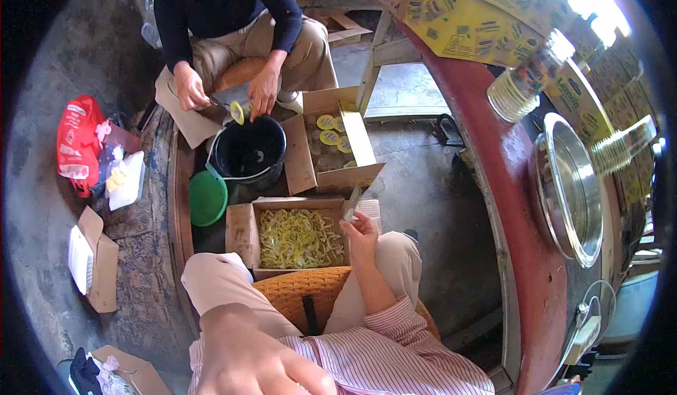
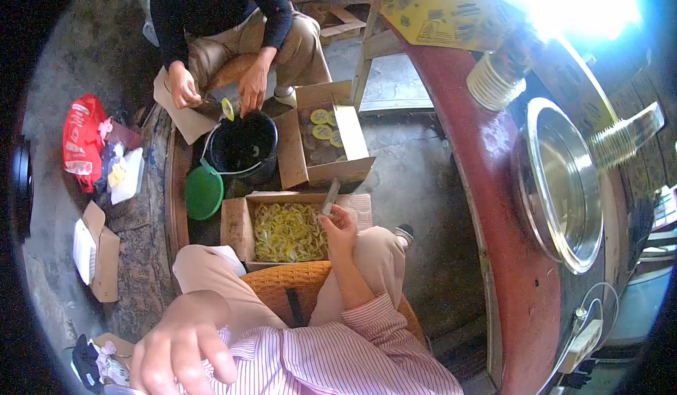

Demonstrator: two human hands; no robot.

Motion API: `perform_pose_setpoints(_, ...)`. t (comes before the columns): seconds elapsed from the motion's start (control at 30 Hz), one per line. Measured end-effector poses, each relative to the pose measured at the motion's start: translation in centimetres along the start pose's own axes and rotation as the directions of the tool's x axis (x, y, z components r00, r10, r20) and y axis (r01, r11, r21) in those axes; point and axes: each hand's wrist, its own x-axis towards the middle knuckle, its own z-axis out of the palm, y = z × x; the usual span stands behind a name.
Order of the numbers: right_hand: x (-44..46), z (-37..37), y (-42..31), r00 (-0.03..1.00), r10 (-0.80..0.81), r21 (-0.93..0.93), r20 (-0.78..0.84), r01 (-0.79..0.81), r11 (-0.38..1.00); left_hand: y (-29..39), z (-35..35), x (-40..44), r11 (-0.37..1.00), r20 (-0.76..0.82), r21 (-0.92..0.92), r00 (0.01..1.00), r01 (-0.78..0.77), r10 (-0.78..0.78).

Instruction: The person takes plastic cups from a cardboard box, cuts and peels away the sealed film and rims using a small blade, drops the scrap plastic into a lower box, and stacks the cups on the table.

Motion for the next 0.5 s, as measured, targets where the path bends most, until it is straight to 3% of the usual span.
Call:
perform_pose_setpoints(0.07,0.1,-1.7,-0.4,1.0,-0.002,0.008,0.0,0.002,1.0,-0.8,-0.2,2.2,0.983,-0.024,0.122,0.989,-0.14,0.144)
perform_pose_setpoints(0.17,-0.1,0.6,1.5,1.0,0.021,-0.051,0.013,-0.021,0.999,0.1,-3.7,0.9,0.977,-0.019,0.113,0.983,-0.181,0.184)
perform_pose_setpoints(0.2,0.6,0.5,1.3,1.0,0.007,-0.066,0.022,-0.006,0.998,0.2,-4.2,0.4,0.992,-0.045,0.094,0.995,-0.084,0.089)
perform_pose_setpoints(0.3,0.0,0.6,1.1,1.0,0.015,-0.082,-0.006,-0.015,0.996,-0.6,-6.5,-0.7,0.997,-0.07,-0.002,0.994,-0.083,0.082)
perform_pose_setpoints(0.33,0.0,0.8,0.6,0.999,0.021,-0.087,-0.029,-0.024,0.996,-1.1,-8.0,-1.7,0.988,-0.031,0.044,0.989,-0.145,0.146)
perform_pose_setpoints(0.4,0.1,1.4,-0.6,0.997,0.005,-0.102,-0.078,-0.013,0.995,-3.1,-11.8,-5.2,0.985,-0.237,0.167,0.968,-0.037,0.076)
perform_pose_setpoints(0.43,0.1,1.6,-1.2,0.995,-0.031,-0.108,-0.098,0.02,0.994,-4.7,-13.7,-7.6,0.969,-0.48,0.201,0.877,0.147,-0.034)
perform_pose_setpoints(0.5,0.2,1.7,-1.9,0.986,-0.098,-0.113,-0.134,0.083,0.99,-8.8,-18.3,-13.1,0.856,-0.858,0.125,0.489,0.502,-0.161)
